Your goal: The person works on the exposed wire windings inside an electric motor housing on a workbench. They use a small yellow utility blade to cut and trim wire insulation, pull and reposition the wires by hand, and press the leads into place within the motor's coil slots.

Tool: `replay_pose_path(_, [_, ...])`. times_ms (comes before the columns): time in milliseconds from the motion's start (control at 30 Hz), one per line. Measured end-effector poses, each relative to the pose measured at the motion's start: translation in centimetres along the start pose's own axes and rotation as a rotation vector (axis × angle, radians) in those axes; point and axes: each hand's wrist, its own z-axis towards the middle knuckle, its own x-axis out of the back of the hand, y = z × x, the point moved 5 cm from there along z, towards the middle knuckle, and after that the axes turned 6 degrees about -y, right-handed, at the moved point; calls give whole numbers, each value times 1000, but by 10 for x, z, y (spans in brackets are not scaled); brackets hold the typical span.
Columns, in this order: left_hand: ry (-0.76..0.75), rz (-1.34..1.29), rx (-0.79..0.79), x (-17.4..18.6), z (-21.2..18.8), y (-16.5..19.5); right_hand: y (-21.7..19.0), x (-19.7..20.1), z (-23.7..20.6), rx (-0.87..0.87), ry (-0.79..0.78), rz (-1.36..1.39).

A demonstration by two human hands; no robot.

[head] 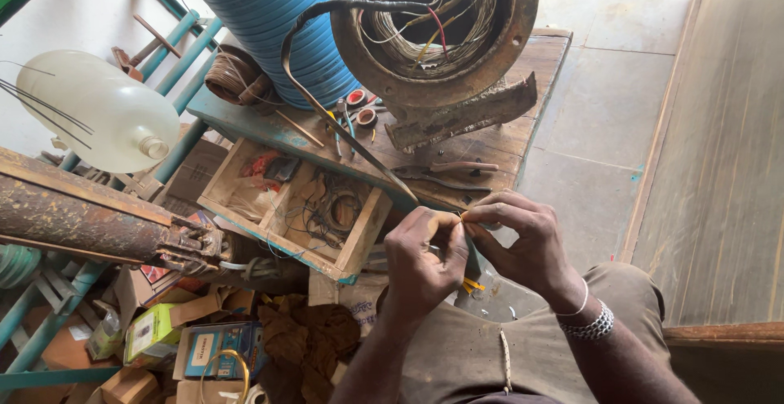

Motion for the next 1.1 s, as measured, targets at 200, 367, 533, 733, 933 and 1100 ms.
replay_pose_path(200, [-46,281,-122,-10,3,13,1,10,5,-18,-91,-57])
replay_pose_path(367, [-84,293,-137,-14,4,15,-1,11,3,-31,-100,-139])
replay_pose_path(533, [-59,102,-35,-12,8,14,9,14,5,-223,-173,84])
replay_pose_path(733, [-78,235,-104,-21,7,29,3,32,2,-122,-167,11])
replay_pose_path(933, [-71,99,-94,-41,6,17,39,29,-18,-260,-209,342])
replay_pose_path(1100, [-184,-944,207,-65,12,-18,67,11,-38,-521,-179,1502])
